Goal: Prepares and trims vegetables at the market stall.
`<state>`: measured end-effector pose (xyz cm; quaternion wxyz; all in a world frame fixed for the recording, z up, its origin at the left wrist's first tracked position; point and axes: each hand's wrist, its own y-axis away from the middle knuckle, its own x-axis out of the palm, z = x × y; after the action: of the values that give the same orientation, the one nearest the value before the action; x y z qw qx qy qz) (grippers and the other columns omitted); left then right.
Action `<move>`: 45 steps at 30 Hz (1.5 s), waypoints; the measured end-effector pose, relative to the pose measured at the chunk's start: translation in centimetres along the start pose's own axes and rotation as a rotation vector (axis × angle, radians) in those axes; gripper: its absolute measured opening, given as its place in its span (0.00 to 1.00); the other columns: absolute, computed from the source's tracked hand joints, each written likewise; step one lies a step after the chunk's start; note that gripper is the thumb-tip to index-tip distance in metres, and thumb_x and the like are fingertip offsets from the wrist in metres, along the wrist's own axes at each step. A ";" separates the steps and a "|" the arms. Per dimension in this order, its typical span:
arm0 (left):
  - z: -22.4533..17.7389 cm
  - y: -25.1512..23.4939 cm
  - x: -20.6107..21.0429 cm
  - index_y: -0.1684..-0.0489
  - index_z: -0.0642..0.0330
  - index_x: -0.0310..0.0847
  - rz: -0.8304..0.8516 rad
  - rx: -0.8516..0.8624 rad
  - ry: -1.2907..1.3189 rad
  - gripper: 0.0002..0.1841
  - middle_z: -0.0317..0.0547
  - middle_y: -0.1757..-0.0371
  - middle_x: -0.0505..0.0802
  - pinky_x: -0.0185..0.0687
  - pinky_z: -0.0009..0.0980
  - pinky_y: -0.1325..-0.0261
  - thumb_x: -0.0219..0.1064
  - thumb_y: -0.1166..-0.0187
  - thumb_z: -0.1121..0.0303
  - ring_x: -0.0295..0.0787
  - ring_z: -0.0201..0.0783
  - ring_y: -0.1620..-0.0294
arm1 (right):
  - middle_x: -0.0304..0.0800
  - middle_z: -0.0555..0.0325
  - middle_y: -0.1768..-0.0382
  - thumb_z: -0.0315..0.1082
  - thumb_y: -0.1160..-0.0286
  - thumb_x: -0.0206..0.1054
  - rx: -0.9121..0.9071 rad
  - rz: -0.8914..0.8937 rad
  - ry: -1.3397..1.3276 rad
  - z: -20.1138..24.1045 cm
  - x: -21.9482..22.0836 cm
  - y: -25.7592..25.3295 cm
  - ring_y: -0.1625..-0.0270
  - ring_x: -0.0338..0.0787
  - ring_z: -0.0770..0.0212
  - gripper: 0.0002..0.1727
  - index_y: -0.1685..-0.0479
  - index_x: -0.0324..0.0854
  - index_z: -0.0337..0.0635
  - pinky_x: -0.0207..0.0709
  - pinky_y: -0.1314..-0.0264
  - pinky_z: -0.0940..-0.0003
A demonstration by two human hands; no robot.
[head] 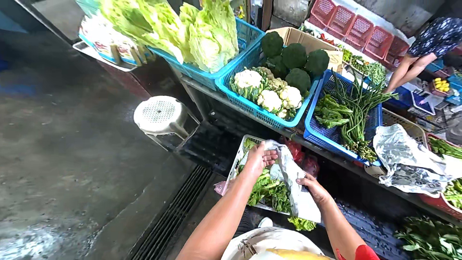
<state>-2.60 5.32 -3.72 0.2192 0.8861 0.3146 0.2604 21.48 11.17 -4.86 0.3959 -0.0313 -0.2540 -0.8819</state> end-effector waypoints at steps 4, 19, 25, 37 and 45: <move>4.9 2.2 1.8 0.10 0.57 0.52 0.106 -0.008 -0.076 0.33 0.62 0.24 0.80 0.83 0.54 0.35 0.53 0.09 0.49 0.83 0.55 0.30 | 0.91 0.46 0.44 0.34 0.11 0.54 -0.058 -0.219 -0.122 0.1 -0.4 -0.1 0.46 0.93 0.61 0.26 0.17 0.63 0.34 0.88 0.40 0.63; 6.4 7.2 5.2 0.52 0.50 0.84 0.479 -0.018 0.284 0.19 0.39 0.58 0.98 0.94 0.37 0.50 0.44 0.12 0.59 0.96 0.34 0.54 | 0.89 0.41 0.38 0.38 0.07 0.48 -0.456 -0.542 0.584 6.7 1.3 3.1 0.31 0.87 0.51 0.22 0.36 0.83 0.32 0.74 0.22 0.53; 4.4 8.3 5.5 0.18 0.50 0.66 0.455 0.291 0.027 0.44 0.36 0.34 0.90 0.88 0.37 0.35 0.40 0.21 0.24 0.88 0.29 0.36 | 0.89 0.49 0.50 0.35 0.06 0.48 -0.472 -0.450 -0.102 9.4 2.3 4.1 0.49 0.90 0.65 0.19 0.36 0.79 0.32 0.84 0.39 0.64; 5.0 8.0 5.5 0.69 0.46 0.90 0.563 0.143 0.398 0.11 0.38 0.64 0.98 0.93 0.37 0.55 0.61 0.26 0.58 0.96 0.33 0.59 | 0.90 0.51 0.56 0.38 0.04 0.47 -0.501 -0.611 -0.390 13.0 0.2 5.7 0.57 0.92 0.64 0.18 0.34 0.76 0.35 0.88 0.50 0.66; 6.6 7.8 4.3 0.45 0.46 0.92 0.911 0.094 0.393 0.24 0.40 0.51 0.98 0.92 0.36 0.42 0.71 0.28 0.40 0.96 0.33 0.48 | 0.91 0.51 0.58 0.39 0.04 0.47 -0.561 -0.660 -0.430 14.6 -0.4 5.9 0.57 0.92 0.65 0.20 0.36 0.78 0.32 0.88 0.51 0.68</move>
<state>7.67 1.21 -3.07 -0.0204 0.8767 -0.0578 0.4772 23.84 15.13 10.21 0.0096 -0.2360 -0.0787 -0.9685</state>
